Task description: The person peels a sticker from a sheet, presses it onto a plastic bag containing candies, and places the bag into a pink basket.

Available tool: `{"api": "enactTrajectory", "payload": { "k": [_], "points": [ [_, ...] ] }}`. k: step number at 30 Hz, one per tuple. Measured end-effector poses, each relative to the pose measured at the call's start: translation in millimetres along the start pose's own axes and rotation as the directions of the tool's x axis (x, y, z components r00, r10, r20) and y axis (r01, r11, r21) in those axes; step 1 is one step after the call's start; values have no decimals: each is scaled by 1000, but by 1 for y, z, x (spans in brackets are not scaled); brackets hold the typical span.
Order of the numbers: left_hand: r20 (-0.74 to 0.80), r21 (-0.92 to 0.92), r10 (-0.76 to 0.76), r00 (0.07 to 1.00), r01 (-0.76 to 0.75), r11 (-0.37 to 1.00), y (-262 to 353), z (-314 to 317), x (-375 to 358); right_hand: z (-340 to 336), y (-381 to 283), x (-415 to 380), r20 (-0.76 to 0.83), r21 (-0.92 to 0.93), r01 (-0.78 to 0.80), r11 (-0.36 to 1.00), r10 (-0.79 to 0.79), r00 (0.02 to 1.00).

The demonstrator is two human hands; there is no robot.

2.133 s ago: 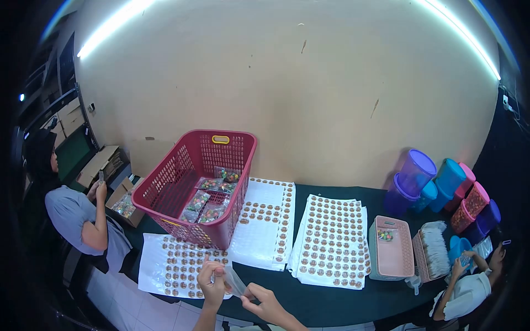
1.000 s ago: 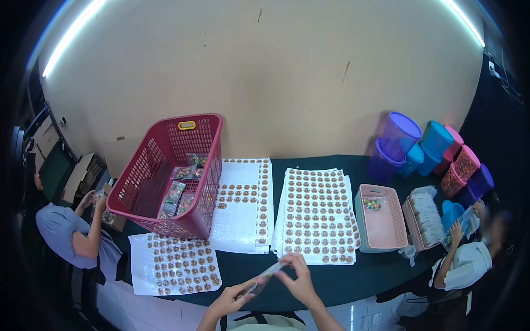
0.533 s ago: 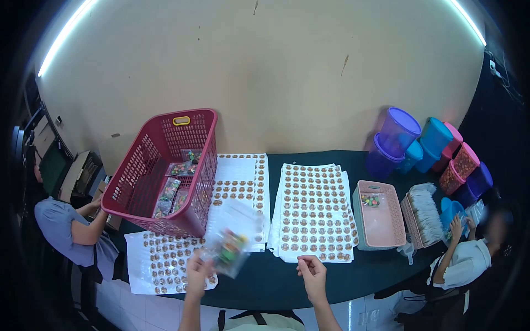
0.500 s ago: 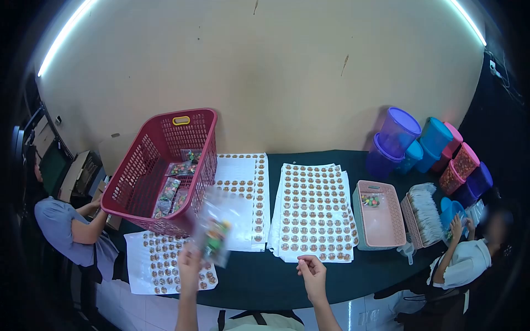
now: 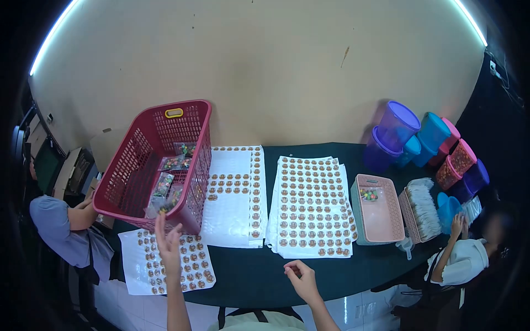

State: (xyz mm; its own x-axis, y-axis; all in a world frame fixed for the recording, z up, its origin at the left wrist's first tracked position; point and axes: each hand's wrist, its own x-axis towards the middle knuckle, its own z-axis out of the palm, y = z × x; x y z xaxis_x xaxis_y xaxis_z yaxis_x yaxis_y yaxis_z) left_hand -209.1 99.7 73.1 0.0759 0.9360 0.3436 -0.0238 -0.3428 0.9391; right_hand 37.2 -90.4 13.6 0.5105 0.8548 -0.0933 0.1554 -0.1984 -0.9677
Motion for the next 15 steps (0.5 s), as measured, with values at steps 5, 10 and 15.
{"api": "enactTrajectory", "payload": {
  "k": [5, 10, 15],
  "points": [
    [304, 264, -179, 936, 97, 960, -55, 26, -54, 4, -3, 3, -24, 8, -6, 1000, 6, 1000],
    [611, 394, -260, 748, -2, 919, -82, 69, -107, -3, -3, 12, 18, -90, -42, 995, 44, 999],
    [705, 436, -347, 618, 9, 900, -100, 107, -128, -18, 9, 24, -1, -90, -104, 991, 104, 995]
  ]
}}
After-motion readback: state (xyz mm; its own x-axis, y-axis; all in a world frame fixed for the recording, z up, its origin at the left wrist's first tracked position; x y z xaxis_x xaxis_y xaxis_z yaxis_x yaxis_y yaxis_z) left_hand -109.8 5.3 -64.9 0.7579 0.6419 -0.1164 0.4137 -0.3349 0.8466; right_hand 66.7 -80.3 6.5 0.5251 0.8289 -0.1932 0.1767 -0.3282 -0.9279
